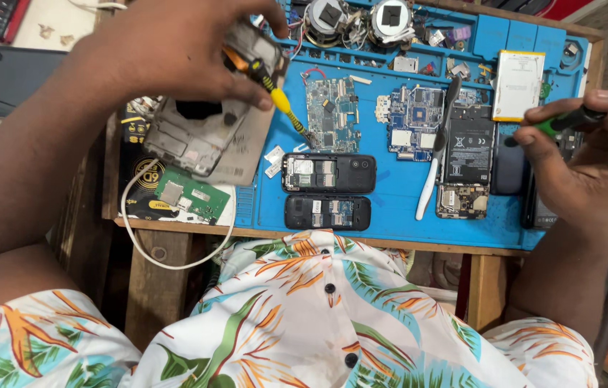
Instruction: The person disassembles and reassembles multiple mobile phones on a cluttered workbench. They use a screwdriver to remove screws, separate phone casings, and handle internal components such as circuit boards and batteries. The person repeatedly opens and closes phone parts, moving components between devices.
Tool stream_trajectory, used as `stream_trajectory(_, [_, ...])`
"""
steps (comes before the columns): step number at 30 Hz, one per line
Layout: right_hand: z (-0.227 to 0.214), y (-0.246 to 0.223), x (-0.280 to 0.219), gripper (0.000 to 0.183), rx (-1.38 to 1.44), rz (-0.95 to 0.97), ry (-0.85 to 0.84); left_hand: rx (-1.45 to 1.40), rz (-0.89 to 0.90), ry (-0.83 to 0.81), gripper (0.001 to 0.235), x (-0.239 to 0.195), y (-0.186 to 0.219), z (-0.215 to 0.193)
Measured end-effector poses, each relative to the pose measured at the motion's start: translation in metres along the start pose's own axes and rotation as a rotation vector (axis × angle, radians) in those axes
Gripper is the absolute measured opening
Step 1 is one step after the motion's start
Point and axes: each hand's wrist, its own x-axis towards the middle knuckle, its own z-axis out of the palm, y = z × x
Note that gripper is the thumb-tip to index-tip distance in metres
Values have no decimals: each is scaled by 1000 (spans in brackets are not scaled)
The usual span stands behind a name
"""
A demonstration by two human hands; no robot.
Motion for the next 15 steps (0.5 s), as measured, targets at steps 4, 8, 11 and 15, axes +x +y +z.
stream_trajectory(4, [4, -8, 9, 53, 65, -4, -35, 48, -103, 39, 67, -2, -11, -9])
stream_trajectory(8, [4, -6, 17, 56, 22, -41, -68, 176, -267, -10, 56, -12, -32, -17])
stream_trajectory(11, [5, -5, 15, 58, 26, -40, -61, -101, -254, 14, 46, -17, -42, -19])
stream_trajectory(15, [7, -10, 12, 56, 49, 2, -28, -538, -268, 59, 43, -26, -36, -22])
